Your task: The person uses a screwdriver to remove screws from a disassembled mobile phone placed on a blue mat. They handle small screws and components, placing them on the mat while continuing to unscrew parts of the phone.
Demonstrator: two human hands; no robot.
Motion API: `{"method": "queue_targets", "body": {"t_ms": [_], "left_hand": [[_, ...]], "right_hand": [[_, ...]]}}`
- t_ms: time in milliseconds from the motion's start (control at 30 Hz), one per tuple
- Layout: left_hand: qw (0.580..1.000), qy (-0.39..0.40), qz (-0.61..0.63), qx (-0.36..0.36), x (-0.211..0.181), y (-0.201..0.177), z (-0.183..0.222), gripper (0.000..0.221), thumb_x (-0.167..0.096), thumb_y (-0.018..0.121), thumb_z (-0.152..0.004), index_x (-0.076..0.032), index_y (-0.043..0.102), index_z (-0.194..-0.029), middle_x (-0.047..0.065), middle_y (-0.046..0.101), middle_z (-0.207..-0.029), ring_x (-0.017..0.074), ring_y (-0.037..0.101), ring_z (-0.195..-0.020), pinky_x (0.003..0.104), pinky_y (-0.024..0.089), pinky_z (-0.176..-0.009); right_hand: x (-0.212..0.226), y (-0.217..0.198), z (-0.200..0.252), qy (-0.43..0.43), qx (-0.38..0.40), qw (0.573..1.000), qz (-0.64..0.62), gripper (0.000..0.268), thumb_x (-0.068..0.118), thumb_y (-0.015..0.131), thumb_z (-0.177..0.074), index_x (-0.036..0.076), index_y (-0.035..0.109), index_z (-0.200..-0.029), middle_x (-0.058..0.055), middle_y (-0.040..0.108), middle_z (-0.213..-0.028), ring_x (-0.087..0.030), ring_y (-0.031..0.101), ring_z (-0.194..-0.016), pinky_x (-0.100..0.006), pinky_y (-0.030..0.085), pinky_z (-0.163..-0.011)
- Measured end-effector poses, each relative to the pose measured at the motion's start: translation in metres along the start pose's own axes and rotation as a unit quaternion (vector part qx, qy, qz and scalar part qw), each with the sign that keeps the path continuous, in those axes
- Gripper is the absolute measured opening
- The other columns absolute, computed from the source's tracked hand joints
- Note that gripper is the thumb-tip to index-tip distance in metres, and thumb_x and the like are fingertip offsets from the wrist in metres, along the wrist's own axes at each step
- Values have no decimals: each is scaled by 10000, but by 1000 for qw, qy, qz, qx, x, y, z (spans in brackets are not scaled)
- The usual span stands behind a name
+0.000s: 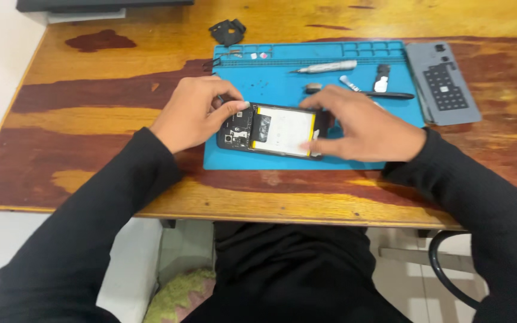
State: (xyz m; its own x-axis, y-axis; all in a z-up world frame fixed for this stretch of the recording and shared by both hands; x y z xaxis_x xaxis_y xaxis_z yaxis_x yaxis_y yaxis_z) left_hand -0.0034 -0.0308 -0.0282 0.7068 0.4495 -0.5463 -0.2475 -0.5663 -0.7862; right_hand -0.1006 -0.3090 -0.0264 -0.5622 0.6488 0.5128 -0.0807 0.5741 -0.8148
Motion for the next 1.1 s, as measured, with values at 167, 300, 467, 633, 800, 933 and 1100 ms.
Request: {"method": "queue_targets", "body": {"t_ms": [167,300,467,633,800,933,1100], "left_hand": [[991,88,-96,14,8,8,5,399,-407,729,-990,-34,753,-1127,123,635,-1050,293,629,-959,413,528,-820],[983,134,-113,57,1,0,15,676,-524,779,-843,-23,706,-1291,140,579,-1123,327,539,-1037,425,515,-825],[974,163,-146,58,2,2,15,660,-544,790,-861,-51,712,-1293,105,574,-1164,314,504,-1066,423,515,-868],[956,192,-217,44,7,9,16,727,-652,751,-847,-88,723,-1305,66,592,-1087,306,490,-977,430,436,-876],[948,206,-241,22,7,9,16,756,-705,714,-832,-113,729,-1303,66,595,-1062,296,515,-992,436,350,-883],[964,171,-200,43,11,10,17,791,-717,731,-803,-107,722,-1306,59,597,-1033,276,511,-953,427,345,-891],[965,181,-189,18,3,6,17,753,-702,756,-801,-97,740,-1250,62,585,-1010,275,518,-972,415,348,-890]], "right_hand": [[-12,4,2,39,64,996,54,878,496,860,-725,-43,556,-1348,-215,605,-1218,-347,627,-1072,-443,543,-895],[-13,5,2,16,50,996,74,863,499,859,-704,-32,596,-1332,-258,543,-1247,-376,587,-1095,-449,534,-868],[-20,5,5,5,62,991,118,856,535,844,-737,-37,624,-1335,-229,564,-1216,-395,574,-1117,-470,495,-953],[-15,7,5,-13,69,987,144,850,550,831,-751,-54,629,-1315,-220,575,-1230,-404,560,-1194,-462,504,-948],[-4,6,1,18,85,980,179,868,559,829,-723,-37,627,-1321,-211,563,-1281,-384,578,-1110,-472,516,-878],[-5,5,0,74,122,976,166,875,556,816,-716,0,618,-1361,-153,581,-1120,-331,597,-1040,-437,537,-843],[-2,3,-3,9,91,982,167,856,543,833,-742,-45,631,-1330,-165,579,-1061,-340,578,-1038,-429,506,-884]]}}
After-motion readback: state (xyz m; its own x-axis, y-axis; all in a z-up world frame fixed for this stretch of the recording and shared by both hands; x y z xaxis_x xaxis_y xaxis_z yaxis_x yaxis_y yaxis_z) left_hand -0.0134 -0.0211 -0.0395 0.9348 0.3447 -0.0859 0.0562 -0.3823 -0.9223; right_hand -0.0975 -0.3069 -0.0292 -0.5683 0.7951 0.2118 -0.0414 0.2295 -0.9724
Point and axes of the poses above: each hand's wrist, its own z-axis away from the middle knuckle, its own y-axis out of the palm, x = y × z, the point moved 1 cm from there along -z, towards the middle knuckle
